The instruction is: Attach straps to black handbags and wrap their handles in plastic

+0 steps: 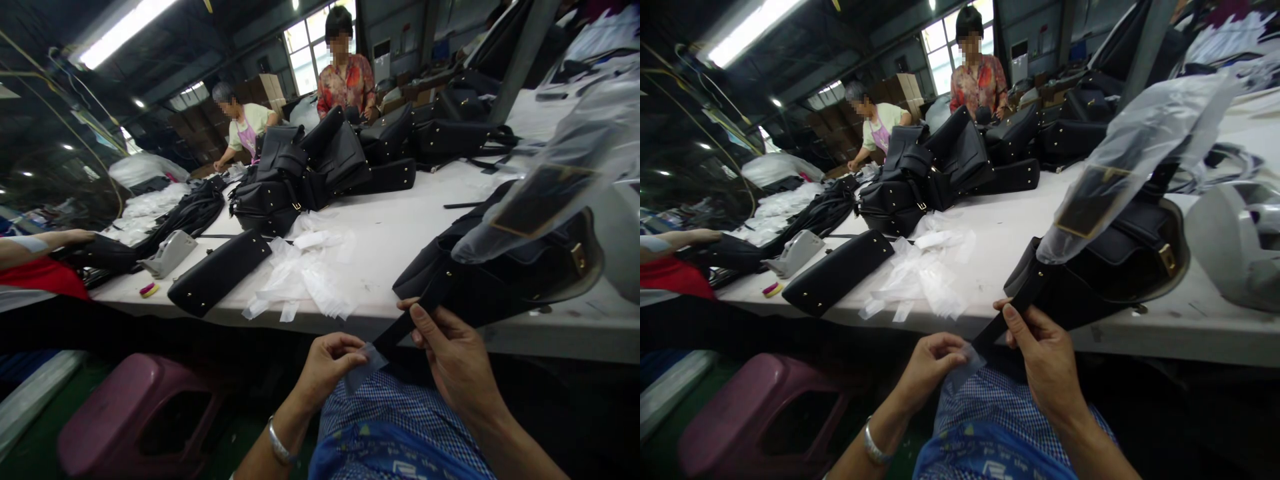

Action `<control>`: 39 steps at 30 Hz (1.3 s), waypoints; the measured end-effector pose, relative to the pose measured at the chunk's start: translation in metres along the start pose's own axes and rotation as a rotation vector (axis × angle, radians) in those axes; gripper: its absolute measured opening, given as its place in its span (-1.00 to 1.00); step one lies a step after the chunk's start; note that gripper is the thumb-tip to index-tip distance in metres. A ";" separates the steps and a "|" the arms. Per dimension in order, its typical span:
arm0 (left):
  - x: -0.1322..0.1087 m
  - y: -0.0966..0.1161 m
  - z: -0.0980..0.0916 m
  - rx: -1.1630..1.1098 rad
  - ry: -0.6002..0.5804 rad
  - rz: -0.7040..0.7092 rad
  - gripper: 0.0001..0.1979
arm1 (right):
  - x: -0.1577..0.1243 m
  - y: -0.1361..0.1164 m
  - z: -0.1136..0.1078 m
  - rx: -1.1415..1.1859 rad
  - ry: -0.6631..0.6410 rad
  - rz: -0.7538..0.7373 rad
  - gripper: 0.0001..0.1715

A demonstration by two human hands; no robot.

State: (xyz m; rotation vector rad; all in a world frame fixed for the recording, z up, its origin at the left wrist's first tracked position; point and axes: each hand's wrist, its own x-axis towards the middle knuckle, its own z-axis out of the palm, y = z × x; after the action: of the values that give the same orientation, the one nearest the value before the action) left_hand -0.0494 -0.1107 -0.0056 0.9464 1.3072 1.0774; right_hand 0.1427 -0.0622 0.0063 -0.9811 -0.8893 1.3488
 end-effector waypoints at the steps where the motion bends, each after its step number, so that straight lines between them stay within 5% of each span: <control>1: 0.000 0.000 0.000 -0.007 0.004 0.000 -0.82 | 0.000 0.000 0.000 0.000 0.000 0.001 -0.74; 10: 0.001 0.001 0.002 -0.075 0.047 -0.011 -0.77 | 0.000 0.000 -0.002 0.003 -0.007 0.031 -0.72; 22: 0.009 0.005 0.027 -0.222 0.018 0.012 -0.73 | 0.002 0.007 -0.005 -0.031 -0.020 0.046 -0.70; 39: 0.062 0.046 0.084 -0.243 -0.020 0.229 -0.75 | 0.024 -0.009 -0.017 -0.213 -0.041 0.000 -0.48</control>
State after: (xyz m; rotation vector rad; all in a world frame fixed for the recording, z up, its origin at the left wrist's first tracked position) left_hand 0.0290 -0.0344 0.0274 0.9346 1.0408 1.3661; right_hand 0.1626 -0.0389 0.0078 -1.1189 -1.0800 1.2966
